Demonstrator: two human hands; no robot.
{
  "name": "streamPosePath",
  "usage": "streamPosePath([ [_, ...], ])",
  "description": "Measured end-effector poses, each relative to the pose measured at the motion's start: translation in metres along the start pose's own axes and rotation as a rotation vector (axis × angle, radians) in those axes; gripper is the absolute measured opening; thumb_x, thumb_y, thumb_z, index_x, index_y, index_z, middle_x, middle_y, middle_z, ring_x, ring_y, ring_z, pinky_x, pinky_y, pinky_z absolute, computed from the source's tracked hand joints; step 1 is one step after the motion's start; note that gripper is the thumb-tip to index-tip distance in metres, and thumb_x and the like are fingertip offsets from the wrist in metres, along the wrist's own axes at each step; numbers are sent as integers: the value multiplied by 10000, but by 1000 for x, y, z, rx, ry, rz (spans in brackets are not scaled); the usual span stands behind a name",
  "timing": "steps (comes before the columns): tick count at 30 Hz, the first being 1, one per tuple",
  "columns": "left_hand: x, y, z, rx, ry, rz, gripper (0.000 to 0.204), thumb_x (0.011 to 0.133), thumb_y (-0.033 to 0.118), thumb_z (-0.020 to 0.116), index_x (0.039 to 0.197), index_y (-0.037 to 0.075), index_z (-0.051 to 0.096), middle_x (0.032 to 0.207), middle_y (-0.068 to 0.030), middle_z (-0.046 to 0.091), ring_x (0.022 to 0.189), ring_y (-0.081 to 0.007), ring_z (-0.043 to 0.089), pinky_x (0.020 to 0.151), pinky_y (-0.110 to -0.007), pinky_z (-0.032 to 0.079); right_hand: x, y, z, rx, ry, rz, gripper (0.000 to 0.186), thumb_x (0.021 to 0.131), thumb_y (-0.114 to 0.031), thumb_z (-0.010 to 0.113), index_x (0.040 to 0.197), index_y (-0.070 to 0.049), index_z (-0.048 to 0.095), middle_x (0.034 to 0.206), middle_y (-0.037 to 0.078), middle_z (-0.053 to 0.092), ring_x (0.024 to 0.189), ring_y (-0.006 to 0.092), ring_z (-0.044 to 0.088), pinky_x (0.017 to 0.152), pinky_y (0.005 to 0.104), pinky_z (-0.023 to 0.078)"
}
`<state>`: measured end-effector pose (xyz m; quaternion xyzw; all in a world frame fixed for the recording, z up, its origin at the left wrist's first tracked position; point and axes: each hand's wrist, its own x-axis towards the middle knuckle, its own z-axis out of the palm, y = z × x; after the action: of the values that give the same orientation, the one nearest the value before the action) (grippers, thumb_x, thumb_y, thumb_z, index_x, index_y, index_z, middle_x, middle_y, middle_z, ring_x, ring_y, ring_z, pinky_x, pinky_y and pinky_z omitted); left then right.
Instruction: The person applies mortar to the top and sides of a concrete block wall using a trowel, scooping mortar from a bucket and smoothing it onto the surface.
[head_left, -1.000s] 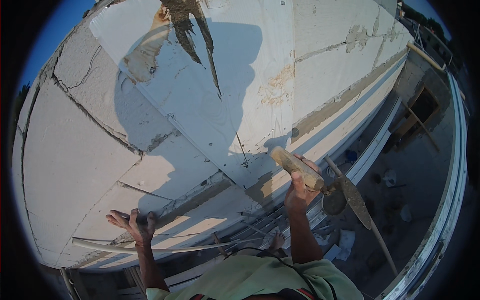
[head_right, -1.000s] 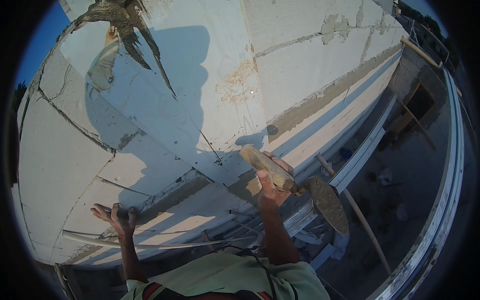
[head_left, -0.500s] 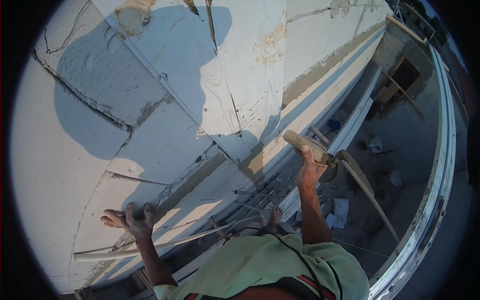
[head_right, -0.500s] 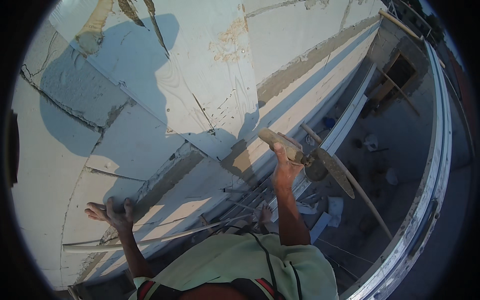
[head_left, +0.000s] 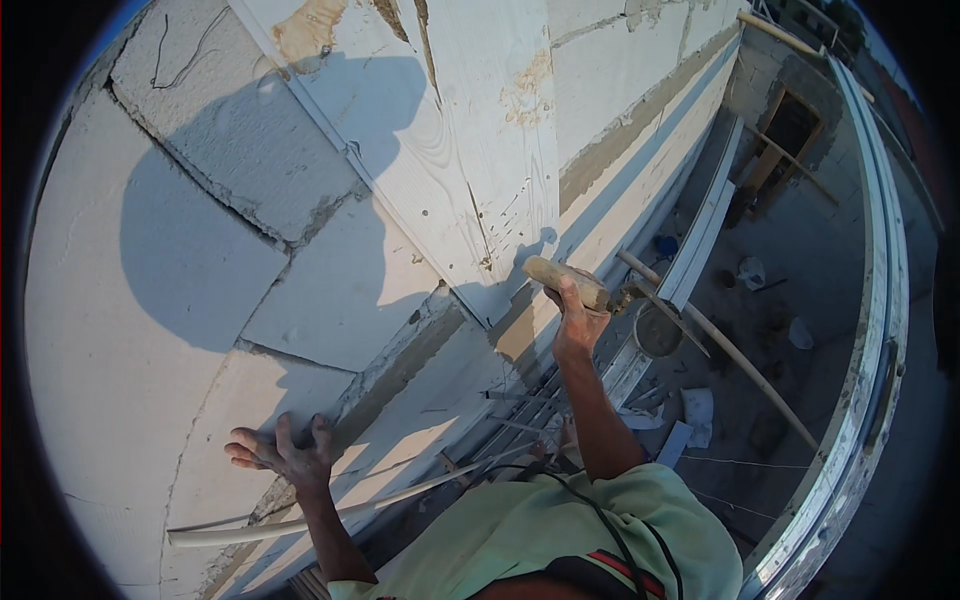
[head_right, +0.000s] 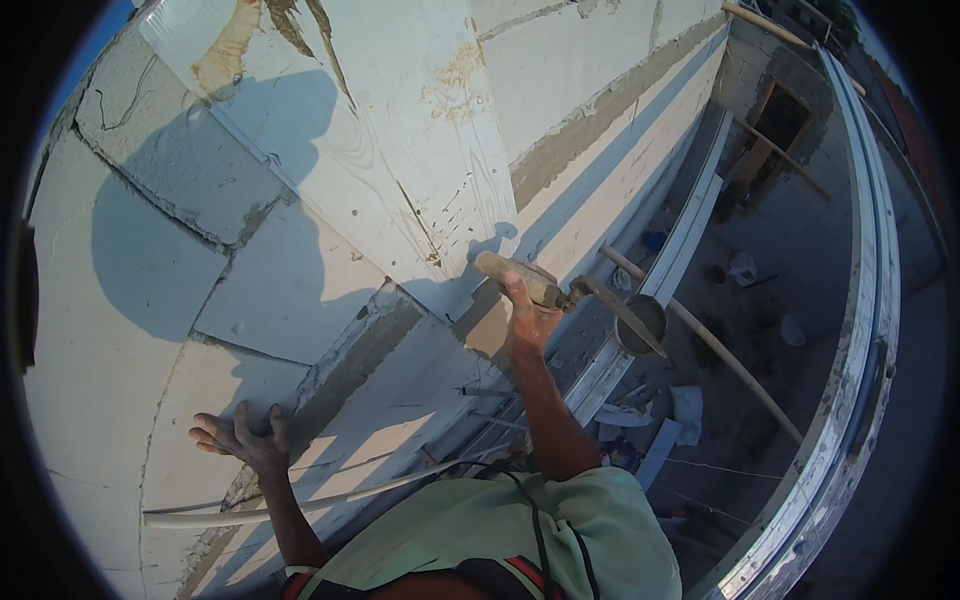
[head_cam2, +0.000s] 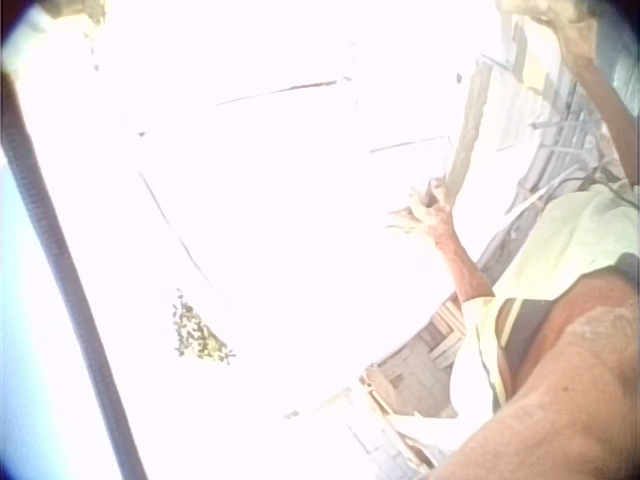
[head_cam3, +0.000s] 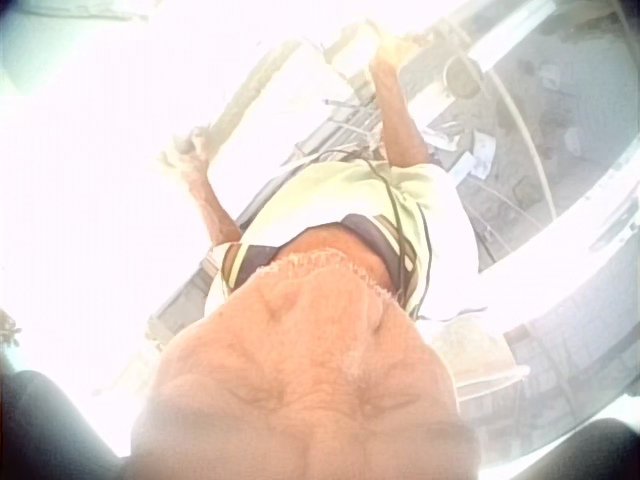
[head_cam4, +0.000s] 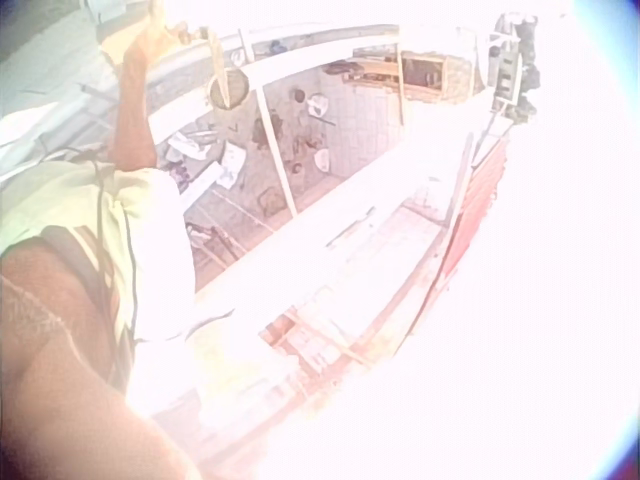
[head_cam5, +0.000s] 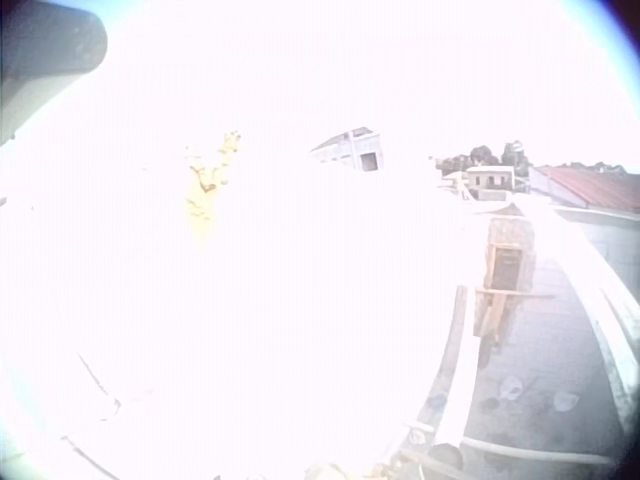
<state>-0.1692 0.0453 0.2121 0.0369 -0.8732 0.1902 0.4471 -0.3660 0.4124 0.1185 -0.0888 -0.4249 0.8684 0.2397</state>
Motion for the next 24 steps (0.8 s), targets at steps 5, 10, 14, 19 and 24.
streamPosePath([
  [5,0,1,-3,-2,7,10,590,816,468,692,1282,174,480,1544,-308,117,1412,-558,-37,1057,-724,-44,-13,-11,-19,-34,11,-26,413,852,-182,734,1126,73,559,1032,173,643,914,235,660,789,368,582],
  [10,3,6,-3,-18,-8,-12,577,807,415,702,1279,170,478,1543,-311,116,1413,-556,-29,1062,-720,-30,-4,-65,21,89,1,-177,341,879,-151,692,1136,37,572,1070,164,647,948,247,672,787,364,598],
  [14,2,2,-4,-24,-1,-6,576,788,377,721,1269,159,492,1543,-309,115,1418,-547,-29,1070,-711,-30,11,-81,67,134,-30,-241,442,855,-158,725,1158,82,510,1069,193,618,926,251,655,798,373,588],
  [19,8,9,-4,1,-16,-16,548,793,380,717,1247,144,519,1537,-304,134,1422,-537,-32,1085,-695,-32,16,-61,78,89,-85,-223,418,863,-161,714,1139,81,513,1063,190,612,924,244,656,774,356,594],
  [24,-5,2,-3,-35,-20,-19,539,777,389,733,1235,182,537,1541,-304,105,1408,-559,-54,1071,-714,-39,-3,-63,68,100,-57,-259,375,883,-153,690,1151,55,529,1095,162,611,955,238,654,772,359,599],
])
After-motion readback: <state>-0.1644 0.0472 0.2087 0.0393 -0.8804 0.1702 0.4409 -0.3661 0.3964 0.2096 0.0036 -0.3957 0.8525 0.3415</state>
